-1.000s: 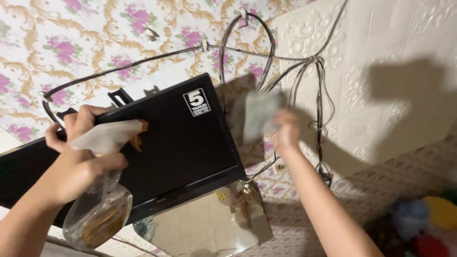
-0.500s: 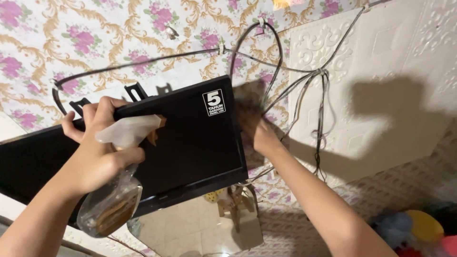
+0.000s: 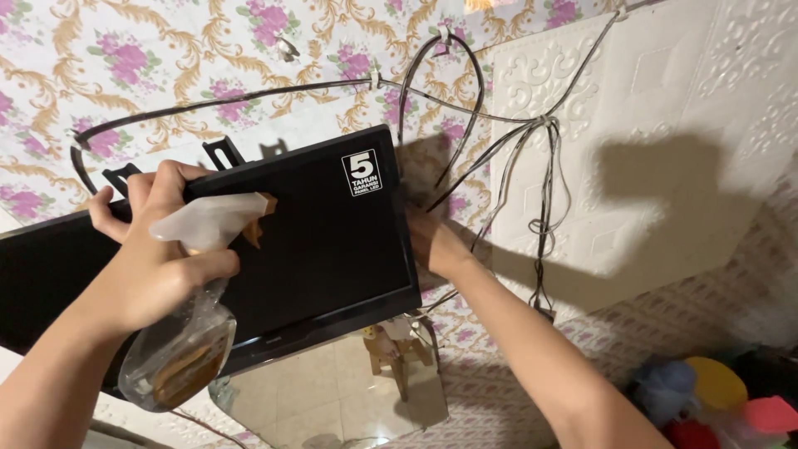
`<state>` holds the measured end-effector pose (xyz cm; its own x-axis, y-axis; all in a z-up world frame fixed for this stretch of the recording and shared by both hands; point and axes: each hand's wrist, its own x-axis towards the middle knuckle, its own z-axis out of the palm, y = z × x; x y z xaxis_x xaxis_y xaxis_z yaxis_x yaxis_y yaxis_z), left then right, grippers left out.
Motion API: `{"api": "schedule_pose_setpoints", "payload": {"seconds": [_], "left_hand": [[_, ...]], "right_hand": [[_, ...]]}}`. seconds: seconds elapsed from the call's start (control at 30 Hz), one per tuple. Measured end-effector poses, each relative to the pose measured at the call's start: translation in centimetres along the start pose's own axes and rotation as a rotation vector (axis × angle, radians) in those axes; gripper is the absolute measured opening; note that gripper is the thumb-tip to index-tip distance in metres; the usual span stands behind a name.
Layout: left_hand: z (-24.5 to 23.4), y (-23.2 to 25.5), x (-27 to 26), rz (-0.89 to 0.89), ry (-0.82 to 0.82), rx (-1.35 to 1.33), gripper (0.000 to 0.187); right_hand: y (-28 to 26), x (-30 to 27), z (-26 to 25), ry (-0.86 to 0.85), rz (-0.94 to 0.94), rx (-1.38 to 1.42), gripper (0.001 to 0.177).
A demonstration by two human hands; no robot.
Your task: Cleaning a wall-mounted TV screen and the surrounding wall area using a spray bottle and a cloth.
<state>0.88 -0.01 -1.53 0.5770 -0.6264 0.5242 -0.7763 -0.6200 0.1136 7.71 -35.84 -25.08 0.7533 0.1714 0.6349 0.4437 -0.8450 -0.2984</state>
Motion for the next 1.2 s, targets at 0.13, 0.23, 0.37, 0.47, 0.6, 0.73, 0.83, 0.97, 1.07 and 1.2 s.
{"api": "schedule_pose_setpoints", "payload": {"seconds": [0.13, 0.23, 0.37, 0.47, 0.6, 0.73, 0.83, 0.97, 1.07, 1.2], "left_hand": [[0.1, -0.1, -0.2, -0.029, 0.0, -0.027, 0.07], [0.4, -0.5, -0.3, 0.004, 0.015, 0.006, 0.066], [1.0, -1.7, -0.7, 0.111, 0.045, 0.092, 0.065], [1.0, -2.4, -0.9, 0.145, 0.049, 0.141, 0.067], [1.2, -2.9, -0.7, 0.122, 0.032, 0.145, 0.076], [1.1, -2.2, -0.3, -0.047, 0.007, -0.072, 0.086], [0.9, -1.3, -0.4, -0.118, 0.034, -0.105, 0.094], [1.3, -2.6, -0.5, 0.042, 0.084, 0.054, 0.083], [1.4, -3.4, -0.3, 0.16, 0.066, 0.097, 0.077], [1.6, -2.8, -0.2, 0.105, -0.007, -0.176, 0.077]], "right_hand": [[2.2, -1.9, -3.3, 0.32, -0.482, -0.477, 0.03], [-1.1, -1.7, -12.2, 0.378, 0.245, 0.915, 0.03], [4.8, -2.4, -16.2, 1.22, 0.05, -0.128, 0.066], [8.2, -2.5, -14.7, 1.224, 0.06, -0.068, 0.078], [7.5, -4.0, -9.7, 0.726, 0.479, -0.059, 0.082], [10.2, -7.3, -4.5, 0.728, 0.363, -0.511, 0.088], [9.6, -8.4, -3.4, 0.701, 0.473, -0.534, 0.085], [12.7, -10.4, -2.4, 0.802, 0.491, -0.343, 0.073], [17.6, -10.5, -6.3, 0.761, 0.696, 0.196, 0.044], [15.1, -7.1, -19.9, 0.782, 0.731, 0.479, 0.033]]}}
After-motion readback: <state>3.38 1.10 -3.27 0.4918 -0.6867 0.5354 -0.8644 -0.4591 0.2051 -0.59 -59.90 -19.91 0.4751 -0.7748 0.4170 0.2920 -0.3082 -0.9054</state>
